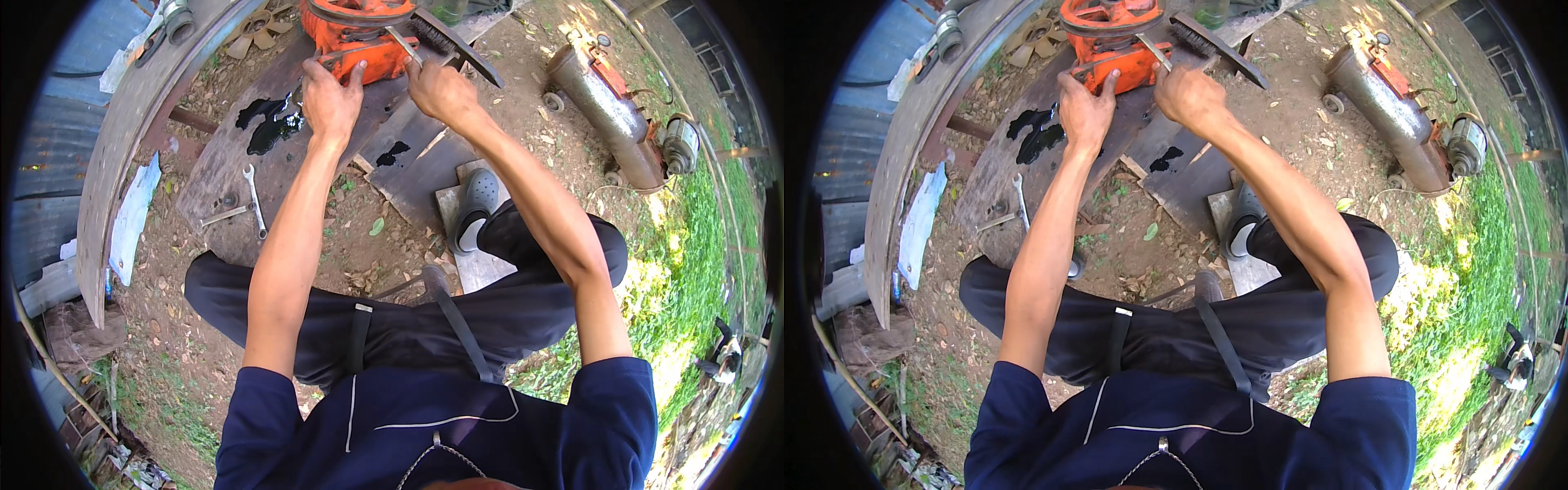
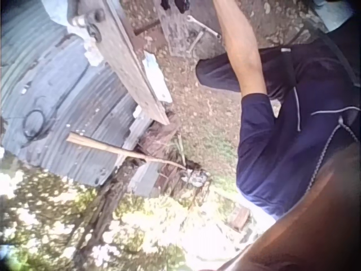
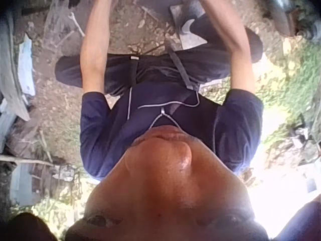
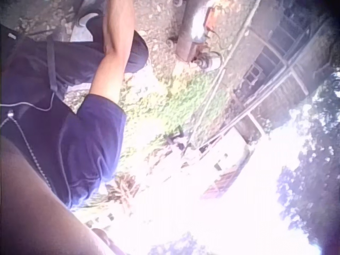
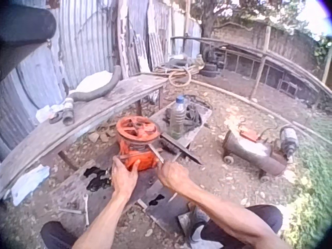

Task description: The person uses a screwdriver and a wrench to disassemble a red compressor pump on a wooden workbench. They unscrew components, handle small metal parts, and wipe off dark fluid by hand.

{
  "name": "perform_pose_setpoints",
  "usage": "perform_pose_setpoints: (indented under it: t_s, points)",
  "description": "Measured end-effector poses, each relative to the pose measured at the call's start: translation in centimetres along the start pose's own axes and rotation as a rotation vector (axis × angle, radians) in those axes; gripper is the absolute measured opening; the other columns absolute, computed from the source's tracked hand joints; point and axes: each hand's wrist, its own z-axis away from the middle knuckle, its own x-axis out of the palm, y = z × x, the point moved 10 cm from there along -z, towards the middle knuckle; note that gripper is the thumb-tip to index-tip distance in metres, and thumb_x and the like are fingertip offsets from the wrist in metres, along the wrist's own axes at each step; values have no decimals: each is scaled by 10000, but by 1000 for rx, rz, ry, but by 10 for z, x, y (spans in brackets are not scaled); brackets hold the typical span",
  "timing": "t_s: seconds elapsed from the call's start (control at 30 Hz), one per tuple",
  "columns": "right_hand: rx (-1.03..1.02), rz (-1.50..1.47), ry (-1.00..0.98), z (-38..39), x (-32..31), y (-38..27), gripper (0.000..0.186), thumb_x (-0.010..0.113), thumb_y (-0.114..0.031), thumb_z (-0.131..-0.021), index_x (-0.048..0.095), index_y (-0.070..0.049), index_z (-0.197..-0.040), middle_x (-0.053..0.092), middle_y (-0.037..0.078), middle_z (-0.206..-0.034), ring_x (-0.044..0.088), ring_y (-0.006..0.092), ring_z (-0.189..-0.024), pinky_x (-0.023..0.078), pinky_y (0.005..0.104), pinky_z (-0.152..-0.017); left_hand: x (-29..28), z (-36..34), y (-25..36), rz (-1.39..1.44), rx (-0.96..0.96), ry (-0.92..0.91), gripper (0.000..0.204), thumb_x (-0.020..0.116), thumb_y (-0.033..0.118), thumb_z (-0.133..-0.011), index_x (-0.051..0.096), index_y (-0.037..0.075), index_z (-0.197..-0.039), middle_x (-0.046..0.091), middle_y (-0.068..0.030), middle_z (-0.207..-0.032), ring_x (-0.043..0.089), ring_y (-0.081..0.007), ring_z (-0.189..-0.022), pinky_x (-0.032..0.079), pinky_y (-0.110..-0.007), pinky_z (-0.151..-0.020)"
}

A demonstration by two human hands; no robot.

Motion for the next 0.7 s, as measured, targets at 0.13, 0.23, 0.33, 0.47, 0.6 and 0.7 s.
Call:
perform_pose_setpoints:
  t_s: [0.13,0.23,0.33,0.47,0.6,0.7]
  points:
    - [162,-180,41,1,2,15,585,340,-428,-997,659,56,-1071,646,328,-1042,626,476,-1015,459,514,-942,-4,2,4,-11,102,36,655,788,400,-781,450,-76,-1079,618,-306,-1023,630,-445,-955,509,-480,-805]
    - [160,-288,41,-8,9,22,541,369,-411,-987,643,40,-1108,636,310,-1103,599,446,-1093,444,514,-959,1,2,0,1,15,-14,661,793,395,-776,446,-72,-1092,620,-300,-1024,634,-451,-937,520,-484,-785]
    - [196,-369,12,-18,22,31,474,391,-393,-983,622,-9,-1137,644,277,-1106,601,429,-1080,453,517,-917,-4,6,7,10,25,54,632,801,362,-768,460,-47,-1109,624,-284,-954,638,-437,-866,519,-485,-743]
    - [361,-681,-71,-6,43,17,416,401,-358,-1001,592,-17,-1143,665,230,-953,651,359,-877,502,495,-665,-6,7,4,13,-6,78,612,807,337,-763,469,-53,-1092,623,-259,-948,629,-428,-883,505,-485,-743]
    - [519,-1044,-209,5,62,-3,372,404,-302,-1017,557,6,-1160,623,154,-847,614,252,-675,433,411,-434,-7,12,5,41,-8,106,636,814,344,-754,475,-54,-1115,619,-280,-999,617,-449,-923,497,-493,-769]
    - [479,-1038,-167,-3,68,-15,285,426,-236,-1002,563,-1,-1087,601,98,-825,562,221,-575,398,381,-393,-7,12,8,28,0,126,623,807,337,-757,472,-62,-1099,620,-248,-970,615,-416,-929,495,-480,-766]
